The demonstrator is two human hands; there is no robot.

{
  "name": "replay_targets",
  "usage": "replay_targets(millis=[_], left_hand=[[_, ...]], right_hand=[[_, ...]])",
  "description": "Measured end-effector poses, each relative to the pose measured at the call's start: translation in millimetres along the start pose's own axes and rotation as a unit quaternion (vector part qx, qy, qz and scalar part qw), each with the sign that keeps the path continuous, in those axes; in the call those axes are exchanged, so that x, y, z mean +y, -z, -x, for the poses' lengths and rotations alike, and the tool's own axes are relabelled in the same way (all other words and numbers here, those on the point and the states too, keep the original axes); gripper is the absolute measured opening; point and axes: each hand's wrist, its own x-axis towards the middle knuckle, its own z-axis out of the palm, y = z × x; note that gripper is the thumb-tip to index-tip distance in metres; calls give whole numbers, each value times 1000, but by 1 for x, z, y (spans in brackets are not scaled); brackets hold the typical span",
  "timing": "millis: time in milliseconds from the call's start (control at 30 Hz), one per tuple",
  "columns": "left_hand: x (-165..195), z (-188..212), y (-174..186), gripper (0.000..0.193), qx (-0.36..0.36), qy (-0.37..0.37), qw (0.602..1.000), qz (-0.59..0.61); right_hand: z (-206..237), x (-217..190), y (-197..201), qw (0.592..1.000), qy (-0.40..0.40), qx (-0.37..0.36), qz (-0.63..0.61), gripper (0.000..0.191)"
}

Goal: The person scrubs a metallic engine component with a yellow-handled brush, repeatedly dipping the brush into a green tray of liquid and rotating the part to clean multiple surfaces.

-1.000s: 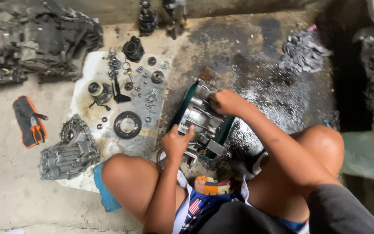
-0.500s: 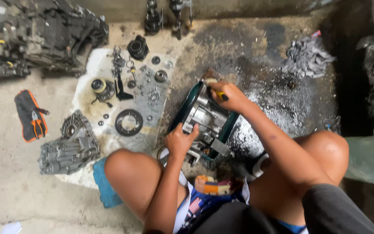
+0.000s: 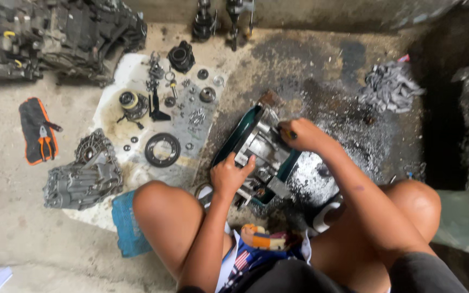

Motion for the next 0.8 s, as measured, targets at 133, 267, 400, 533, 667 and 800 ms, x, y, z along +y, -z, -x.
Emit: replay_targets(millis=[133, 267, 400, 533, 667, 800], left_hand=[[-4, -3, 0, 64, -23, -1, 1000, -17], [-10, 1, 0, 68, -12, 8, 1000, -5], [-14, -1, -3, 74, 4, -11, 1000, 7], [-16, -1, -2, 74, -17, -1, 1000, 15], [-17, -2, 3, 71, -7, 11, 1000, 12], [-17, -5, 8, 69, -60, 24, 998, 3]], right_hand=[[-2, 3, -2, 990, 25, 133, -39, 29], [-6, 8, -1, 998, -30, 44, -31, 27], [-9, 8, -2, 999, -42, -18, -4, 23], [-9, 5, -2, 990, 46, 122, -61, 25], [-11, 4, -2, 994, -59, -92, 14, 12], [-11, 1, -10, 999, -30, 35, 12, 14]])
